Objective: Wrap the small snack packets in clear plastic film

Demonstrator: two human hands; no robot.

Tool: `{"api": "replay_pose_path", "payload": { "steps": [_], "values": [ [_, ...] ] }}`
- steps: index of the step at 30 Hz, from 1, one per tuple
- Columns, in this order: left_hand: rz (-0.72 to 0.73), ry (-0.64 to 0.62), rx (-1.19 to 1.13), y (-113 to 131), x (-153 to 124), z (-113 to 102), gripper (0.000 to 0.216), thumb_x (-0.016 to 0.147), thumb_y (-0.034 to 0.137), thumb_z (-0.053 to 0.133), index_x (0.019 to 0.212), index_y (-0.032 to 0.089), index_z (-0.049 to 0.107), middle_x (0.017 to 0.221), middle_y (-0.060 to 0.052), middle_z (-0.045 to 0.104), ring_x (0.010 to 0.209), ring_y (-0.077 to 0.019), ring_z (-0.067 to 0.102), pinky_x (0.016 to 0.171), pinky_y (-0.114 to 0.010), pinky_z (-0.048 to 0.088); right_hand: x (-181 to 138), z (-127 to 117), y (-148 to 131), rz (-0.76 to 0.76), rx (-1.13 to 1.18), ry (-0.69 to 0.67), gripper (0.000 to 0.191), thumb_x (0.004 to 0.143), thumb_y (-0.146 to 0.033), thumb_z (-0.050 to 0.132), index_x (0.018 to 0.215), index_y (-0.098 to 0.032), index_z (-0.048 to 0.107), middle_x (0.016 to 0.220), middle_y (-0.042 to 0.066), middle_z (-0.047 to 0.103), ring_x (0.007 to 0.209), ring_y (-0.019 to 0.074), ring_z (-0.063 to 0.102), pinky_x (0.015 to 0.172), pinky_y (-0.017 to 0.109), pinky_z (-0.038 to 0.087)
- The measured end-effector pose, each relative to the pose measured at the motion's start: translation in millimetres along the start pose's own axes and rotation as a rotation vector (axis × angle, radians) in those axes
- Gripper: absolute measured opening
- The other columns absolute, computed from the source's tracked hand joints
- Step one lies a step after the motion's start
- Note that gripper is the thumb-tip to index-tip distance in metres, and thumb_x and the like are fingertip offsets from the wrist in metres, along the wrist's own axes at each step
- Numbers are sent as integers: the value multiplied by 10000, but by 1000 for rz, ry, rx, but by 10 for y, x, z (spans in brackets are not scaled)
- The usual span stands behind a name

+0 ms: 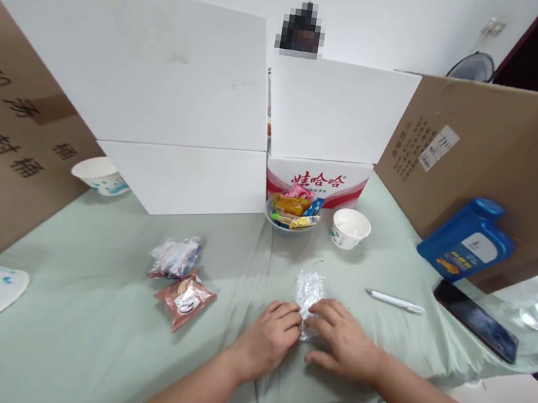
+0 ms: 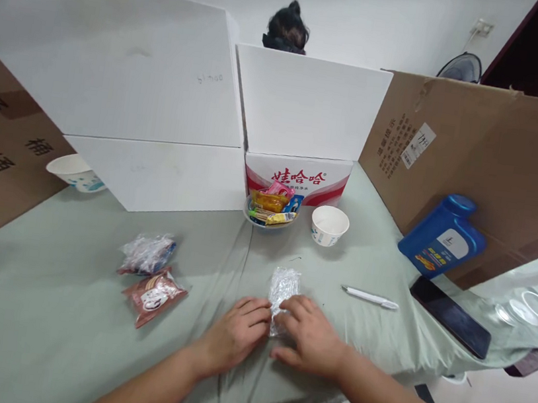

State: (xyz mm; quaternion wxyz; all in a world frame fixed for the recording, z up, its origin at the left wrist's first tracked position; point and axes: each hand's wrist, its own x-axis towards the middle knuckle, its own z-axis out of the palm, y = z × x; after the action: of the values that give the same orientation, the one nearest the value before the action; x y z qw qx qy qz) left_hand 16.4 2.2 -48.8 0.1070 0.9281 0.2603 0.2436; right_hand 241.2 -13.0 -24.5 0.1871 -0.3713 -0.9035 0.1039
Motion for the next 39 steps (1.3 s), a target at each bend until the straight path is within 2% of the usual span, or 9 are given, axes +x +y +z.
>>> {"api": "replay_pose_path", "payload": {
  "steps": [4,7,11,16,19,25,28,32,39],
  "values": [
    [-25,7,-85,59,14,-18,181,914,117,413,987,172,569,1031,-75,654,1005,-207,601,922,-389,477,-183,184,-176,63,27,29,293,903,-283,544,1177,-185,577,1130,115,621,1063,254,529,945,442,447],
    [-78,-19,-143,71,3,-32,214,925,225,469,1129,174,507,1118,-107,629,1077,-254,583,943,-441,475,-186,204,-190,75,74,77,257,922,-135,405,1086,-175,599,995,100,652,946,220,572,858,384,483],
    [-202,-46,-235,21,-33,-11,637,870,353,612,1392,193,284,1240,-136,569,1160,-290,540,990,-494,457,-47,87,-92,214,150,69,247,961,-190,369,1020,-184,609,889,71,663,802,188,614,727,309,498],
    [-290,-21,-346,-75,-57,32,736,873,191,540,1476,216,118,1304,-145,520,1130,-245,570,977,-454,485,275,44,72,384,142,32,248,975,-219,390,1094,-201,607,1016,70,686,918,188,648,804,297,485],
    [-259,9,-300,-100,-41,24,688,860,127,509,1459,214,184,1299,-134,528,1169,-250,536,990,-459,475,449,107,114,501,27,-52,235,966,-209,422,1122,-186,597,1074,85,678,930,196,653,798,294,473],
    [-226,-43,-75,-57,18,-25,420,803,73,548,1204,197,534,1171,-102,576,1150,-287,490,1002,-496,453,548,202,136,579,-172,-143,233,965,-275,462,1149,-183,570,1030,91,666,800,193,655,670,279,453],
    [-296,-35,-7,-34,24,-44,377,785,104,594,1152,191,574,1196,-116,545,1121,-296,486,957,-499,474,512,176,176,506,-207,-6,245,934,-296,528,1135,-164,577,1015,106,652,817,212,634,699,310,470],
    [-298,-43,-38,-45,11,-48,390,785,135,613,1170,178,564,1166,-113,565,1112,-291,489,956,-489,474,481,170,186,198,-157,236,175,945,-199,461,1012,-166,619,950,103,631,909,224,578,801,352,487],
    [-305,28,-119,-79,21,-58,382,792,109,554,1167,179,559,1135,-102,602,1099,-273,526,973,-492,469,499,412,122,58,-41,219,283,897,-98,479,1147,-140,604,1081,131,641,1015,231,562,891,403,513]
  ]
}}
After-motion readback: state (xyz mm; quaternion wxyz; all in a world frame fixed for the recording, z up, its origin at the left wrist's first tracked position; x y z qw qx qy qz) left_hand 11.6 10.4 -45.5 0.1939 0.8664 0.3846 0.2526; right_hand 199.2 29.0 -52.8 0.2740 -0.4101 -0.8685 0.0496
